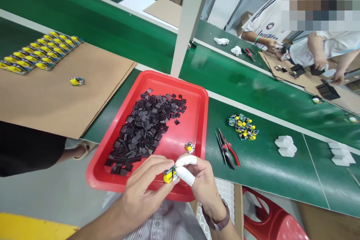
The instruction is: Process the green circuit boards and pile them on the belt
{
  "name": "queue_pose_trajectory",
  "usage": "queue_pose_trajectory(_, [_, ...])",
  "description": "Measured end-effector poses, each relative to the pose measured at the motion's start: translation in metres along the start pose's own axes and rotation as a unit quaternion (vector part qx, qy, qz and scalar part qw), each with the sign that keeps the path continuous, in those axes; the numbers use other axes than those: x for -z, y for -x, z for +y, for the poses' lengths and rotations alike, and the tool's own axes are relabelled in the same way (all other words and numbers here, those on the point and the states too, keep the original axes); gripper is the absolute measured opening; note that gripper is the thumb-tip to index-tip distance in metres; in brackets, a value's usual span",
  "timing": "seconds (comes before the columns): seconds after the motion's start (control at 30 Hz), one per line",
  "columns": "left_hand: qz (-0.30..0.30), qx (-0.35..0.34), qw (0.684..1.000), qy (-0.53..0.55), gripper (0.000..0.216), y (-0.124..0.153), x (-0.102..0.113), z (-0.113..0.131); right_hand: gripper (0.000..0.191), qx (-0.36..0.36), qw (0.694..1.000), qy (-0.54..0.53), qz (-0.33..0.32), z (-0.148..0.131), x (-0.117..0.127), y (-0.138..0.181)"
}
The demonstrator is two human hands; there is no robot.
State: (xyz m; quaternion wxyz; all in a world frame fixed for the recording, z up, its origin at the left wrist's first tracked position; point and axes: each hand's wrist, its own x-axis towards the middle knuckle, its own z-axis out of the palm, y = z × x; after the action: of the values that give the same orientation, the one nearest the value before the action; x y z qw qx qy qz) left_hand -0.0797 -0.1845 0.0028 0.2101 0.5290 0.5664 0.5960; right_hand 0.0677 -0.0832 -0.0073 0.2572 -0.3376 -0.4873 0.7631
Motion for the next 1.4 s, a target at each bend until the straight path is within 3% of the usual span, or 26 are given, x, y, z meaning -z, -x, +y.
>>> queue_pose_trajectory(0.1, [-0.004, 0.016, 1.0, 0.006, 0.039, 0.0, 0.002, -0.002, 0.014, -0.003, 1.0, -0.02, 0.007, 0.001, -0.001, 0.0])
queue_pose_trajectory(0.3, [-0.005, 0.036, 0.999, 0.009, 0.036, 0.0, 0.001, -0.002, 0.025, -0.088, 0.987, -0.132, 0.032, 0.007, -0.011, 0.0])
queue_pose_trajectory(0.8, [-0.012, 0.026, 1.0, 0.008, 0.036, 0.002, 0.001, 0.005, 0.008, 0.026, 0.999, 0.042, 0.014, 0.006, 0.001, 0.012])
queue_pose_trajectory(0.93, [-0.017, 0.012, 1.0, 0.011, 0.038, 0.001, 0.004, 0.006, 0.01, 0.015, 0.999, 0.029, 0.007, 0.003, 0.0, 0.01])
queue_pose_trajectory(1.17, [-0.044, 0.012, 0.998, 0.049, 0.043, 0.003, 0.006, 0.007, 0.022, -0.085, 0.991, -0.093, -0.033, -0.004, -0.006, 0.002])
queue_pose_trajectory(1.4, [-0.047, 0.006, 0.998, 0.035, 0.041, 0.002, 0.007, 0.01, 0.018, -0.043, 0.997, -0.051, -0.047, -0.005, 0.0, 0.002])
